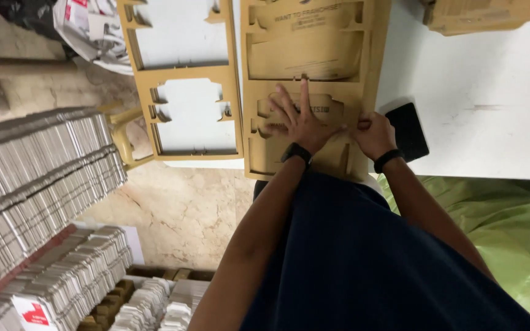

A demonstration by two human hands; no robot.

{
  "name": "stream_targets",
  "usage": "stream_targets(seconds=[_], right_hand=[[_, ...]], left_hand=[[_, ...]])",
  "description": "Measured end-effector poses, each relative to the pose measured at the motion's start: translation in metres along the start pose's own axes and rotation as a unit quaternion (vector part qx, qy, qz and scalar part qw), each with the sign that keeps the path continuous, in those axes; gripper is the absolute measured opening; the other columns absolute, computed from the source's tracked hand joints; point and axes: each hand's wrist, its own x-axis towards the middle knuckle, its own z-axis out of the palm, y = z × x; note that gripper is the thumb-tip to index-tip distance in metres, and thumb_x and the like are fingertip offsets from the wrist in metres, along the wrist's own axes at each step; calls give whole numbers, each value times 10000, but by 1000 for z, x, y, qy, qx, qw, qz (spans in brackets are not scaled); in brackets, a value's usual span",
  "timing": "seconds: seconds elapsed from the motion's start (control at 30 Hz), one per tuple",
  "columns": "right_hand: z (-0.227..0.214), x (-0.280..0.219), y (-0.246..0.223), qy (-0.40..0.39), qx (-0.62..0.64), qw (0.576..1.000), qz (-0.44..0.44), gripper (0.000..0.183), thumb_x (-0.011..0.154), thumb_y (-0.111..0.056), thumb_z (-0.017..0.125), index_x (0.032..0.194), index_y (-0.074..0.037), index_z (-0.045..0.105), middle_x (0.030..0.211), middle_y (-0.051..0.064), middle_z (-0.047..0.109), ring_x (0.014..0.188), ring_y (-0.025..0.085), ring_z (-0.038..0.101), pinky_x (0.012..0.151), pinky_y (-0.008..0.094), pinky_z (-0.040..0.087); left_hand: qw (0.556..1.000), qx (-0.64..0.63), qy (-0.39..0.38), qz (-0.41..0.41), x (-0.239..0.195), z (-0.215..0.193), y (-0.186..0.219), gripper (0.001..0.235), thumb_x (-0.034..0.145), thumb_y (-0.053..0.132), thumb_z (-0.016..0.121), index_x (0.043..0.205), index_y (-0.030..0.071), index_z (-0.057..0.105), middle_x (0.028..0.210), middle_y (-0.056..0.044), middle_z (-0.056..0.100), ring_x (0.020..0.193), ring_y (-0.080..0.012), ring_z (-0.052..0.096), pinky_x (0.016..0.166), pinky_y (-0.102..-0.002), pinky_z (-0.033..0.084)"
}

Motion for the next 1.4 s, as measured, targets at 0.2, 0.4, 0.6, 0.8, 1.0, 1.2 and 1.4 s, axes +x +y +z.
stream_targets(seconds=[0.2, 0.4, 0.6, 0.8, 1.0, 1.2, 1.4], right_hand=[[23, -19, -4, 108, 31, 993, -34, 346, 825, -232, 810, 1101, -51, 705, 985, 167, 717, 973, 368, 703, 790, 487, 572], [35, -26, 7, 95, 17, 995, 12, 530, 805, -473, 834, 1177, -122, 695, 1090, 145, 728, 1119, 396, 664, 963, 500, 551], [50, -16, 6, 163, -3, 985, 55, 265, 758, -217, 786, 999, -114, 746, 925, 97, 745, 981, 399, 711, 882, 502, 586], [65, -40, -26, 148, -77, 983, 72, 155, 827, -284, 679, 920, -184, 753, 864, 57, 755, 981, 369, 722, 894, 502, 589], [58, -48, -3, 172, 40, 981, 75, 323, 728, -366, 840, 938, -157, 711, 876, 66, 739, 993, 370, 710, 844, 504, 565], [62, -92, 20, 91, -6, 991, 97, 466, 897, -460, 659, 1267, -202, 545, 1062, 129, 733, 1133, 430, 662, 1032, 573, 500], [102, -106, 46, 120, -117, 985, 25, 312, 1051, -369, 475, 1256, -135, 447, 1000, 250, 707, 1013, 492, 704, 935, 608, 551]], left_hand=[[997, -50, -22, -58, 6, 9, 2, 1401, 748, 470, 877, 1615, 378, -219, 1677, -155, -326, 1520, -454, -312, 1022, -872, -23], [994, -80, -46, -52, 3, 2, 2, 1502, 657, 556, 915, 1622, 342, -216, 1685, -164, -308, 1538, -446, -275, 1028, -858, -11], [997, -37, -10, -72, 25, 36, -11, 1573, 597, 564, 939, 1605, 357, -250, 1681, -141, -314, 1526, -435, -294, 996, -877, -113], [989, 53, 133, -18, 14, 57, -18, 1188, 866, 342, 721, 1649, 363, -171, 1728, -189, -147, 1583, -437, -117, 1085, -776, 81], [996, -79, 50, 9, 4, 24, -14, 1260, 845, 234, 764, 1608, 413, -223, 1690, -159, -294, 1535, -495, -214, 1038, -851, -59], [982, -145, -14, 121, -1, 11, -42, 1175, 839, 343, 763, 1630, 478, -96, 1694, -129, -300, 1526, -551, -209, 1006, -871, 3], [983, 22, -93, 156, -3, 18, -47, 1383, 746, 259, 931, 1618, 477, -119, 1649, -130, -406, 1461, -546, -397, 963, -927, 39]])
